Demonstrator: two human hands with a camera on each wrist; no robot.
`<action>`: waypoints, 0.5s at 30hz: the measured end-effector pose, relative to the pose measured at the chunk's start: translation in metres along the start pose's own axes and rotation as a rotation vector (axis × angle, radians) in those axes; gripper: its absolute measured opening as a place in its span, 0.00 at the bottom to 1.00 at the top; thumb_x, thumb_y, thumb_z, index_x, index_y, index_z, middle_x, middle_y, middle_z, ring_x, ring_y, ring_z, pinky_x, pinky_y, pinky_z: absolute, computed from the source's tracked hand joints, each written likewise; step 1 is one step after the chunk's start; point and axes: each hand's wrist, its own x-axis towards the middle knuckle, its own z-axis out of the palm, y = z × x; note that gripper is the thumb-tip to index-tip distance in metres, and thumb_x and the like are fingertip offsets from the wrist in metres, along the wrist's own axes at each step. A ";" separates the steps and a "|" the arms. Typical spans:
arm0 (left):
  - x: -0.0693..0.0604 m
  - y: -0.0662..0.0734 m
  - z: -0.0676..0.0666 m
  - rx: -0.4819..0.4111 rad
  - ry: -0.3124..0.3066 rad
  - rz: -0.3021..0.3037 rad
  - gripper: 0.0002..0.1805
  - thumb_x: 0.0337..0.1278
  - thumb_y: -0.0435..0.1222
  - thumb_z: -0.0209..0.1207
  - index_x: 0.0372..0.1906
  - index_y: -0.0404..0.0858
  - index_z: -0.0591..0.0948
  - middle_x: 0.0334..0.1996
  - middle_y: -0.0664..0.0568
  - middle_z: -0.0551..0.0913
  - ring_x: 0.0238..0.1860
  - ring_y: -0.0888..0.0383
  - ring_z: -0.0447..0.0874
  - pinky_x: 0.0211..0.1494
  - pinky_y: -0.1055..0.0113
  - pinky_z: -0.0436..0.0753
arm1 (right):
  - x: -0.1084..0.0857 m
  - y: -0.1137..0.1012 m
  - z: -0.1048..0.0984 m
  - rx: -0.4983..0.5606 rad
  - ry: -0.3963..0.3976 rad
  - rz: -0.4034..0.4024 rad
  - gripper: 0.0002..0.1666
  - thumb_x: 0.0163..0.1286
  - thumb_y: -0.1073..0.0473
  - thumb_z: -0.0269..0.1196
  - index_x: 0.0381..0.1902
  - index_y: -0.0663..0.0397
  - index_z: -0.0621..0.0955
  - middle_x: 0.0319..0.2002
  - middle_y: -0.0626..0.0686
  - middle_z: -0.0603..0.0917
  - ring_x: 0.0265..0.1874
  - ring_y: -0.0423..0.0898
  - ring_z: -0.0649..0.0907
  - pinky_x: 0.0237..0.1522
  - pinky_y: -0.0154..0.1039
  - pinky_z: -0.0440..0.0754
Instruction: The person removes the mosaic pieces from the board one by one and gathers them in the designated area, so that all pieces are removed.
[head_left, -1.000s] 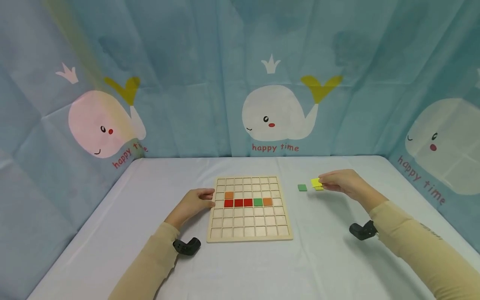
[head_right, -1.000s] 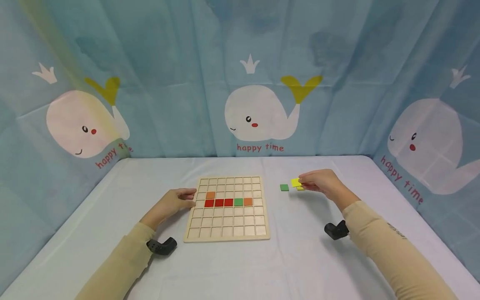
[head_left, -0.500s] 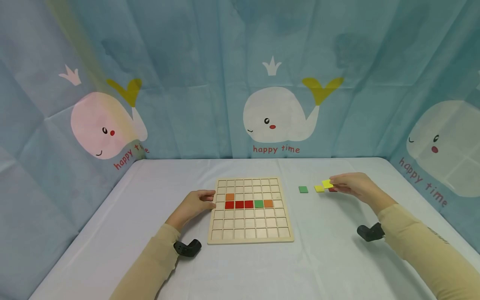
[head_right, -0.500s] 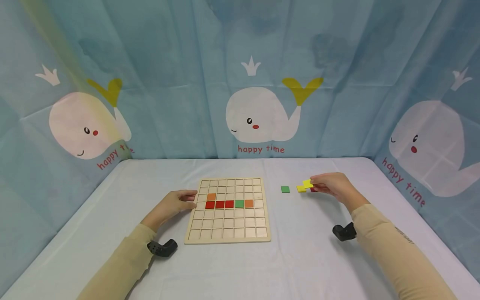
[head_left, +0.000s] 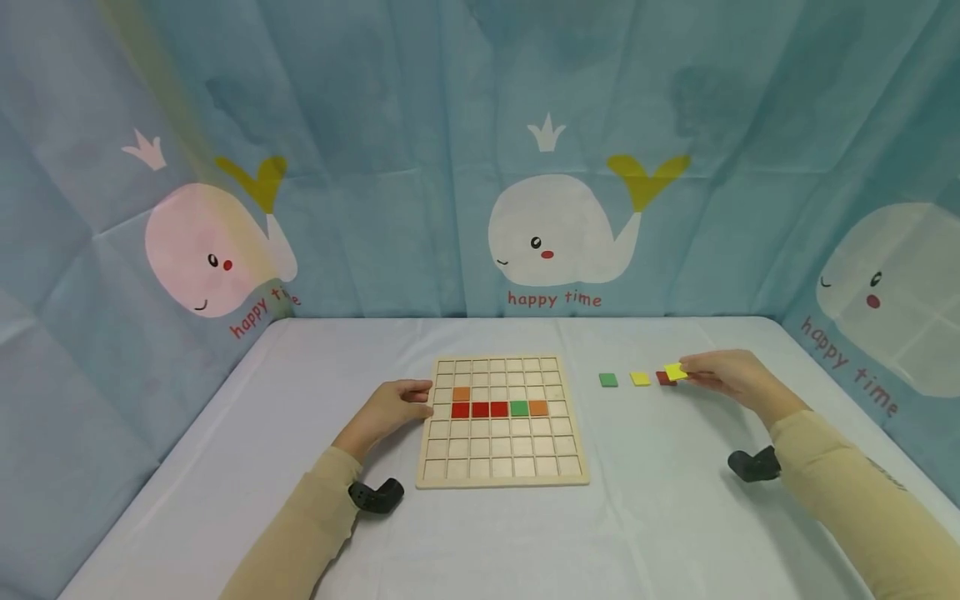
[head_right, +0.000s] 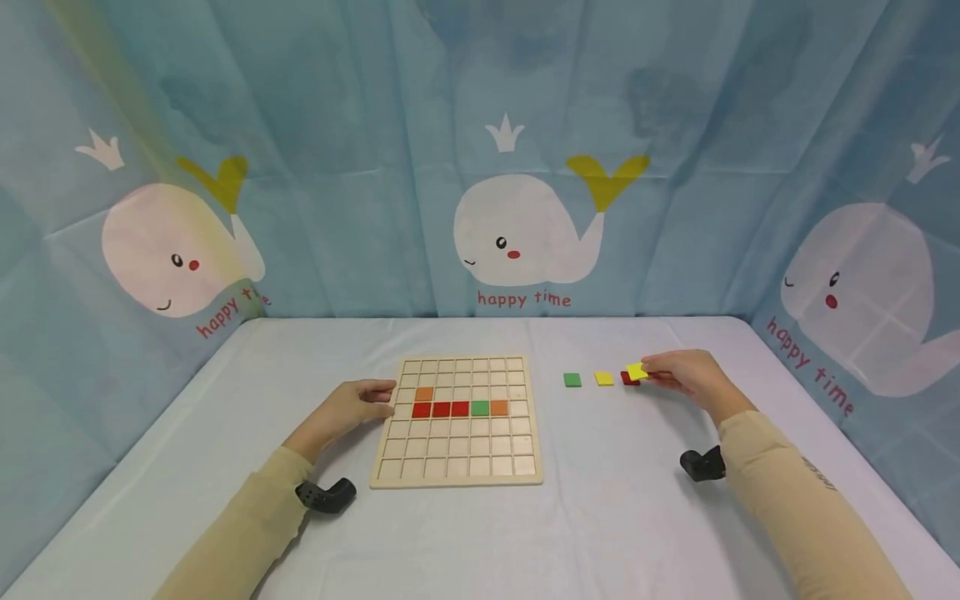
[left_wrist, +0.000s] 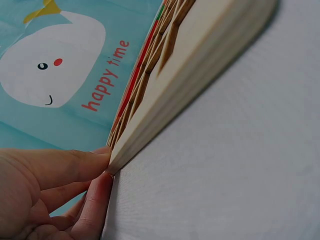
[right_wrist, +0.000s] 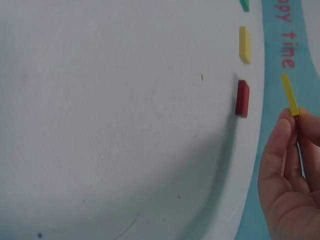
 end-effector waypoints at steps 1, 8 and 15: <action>0.000 0.000 0.000 0.001 0.001 0.000 0.29 0.58 0.34 0.66 0.66 0.37 0.77 0.52 0.44 0.84 0.57 0.50 0.79 0.63 0.54 0.76 | 0.001 0.001 -0.001 -0.007 0.011 0.009 0.40 0.70 0.54 0.65 0.71 0.70 0.65 0.30 0.38 0.80 0.32 0.34 0.84 0.44 0.30 0.84; -0.001 -0.001 0.002 0.003 -0.003 -0.006 0.29 0.58 0.34 0.66 0.66 0.38 0.77 0.52 0.45 0.84 0.57 0.51 0.79 0.62 0.54 0.76 | 0.011 0.013 -0.015 -0.032 0.076 0.038 0.41 0.70 0.54 0.65 0.72 0.71 0.64 0.38 0.45 0.80 0.30 0.33 0.83 0.42 0.30 0.84; -0.002 -0.001 0.002 -0.008 -0.007 -0.003 0.29 0.58 0.34 0.66 0.66 0.37 0.77 0.52 0.44 0.84 0.57 0.50 0.79 0.62 0.55 0.76 | 0.013 0.022 -0.023 0.015 0.086 0.032 0.41 0.69 0.57 0.65 0.70 0.75 0.64 0.31 0.41 0.78 0.27 0.32 0.82 0.40 0.29 0.85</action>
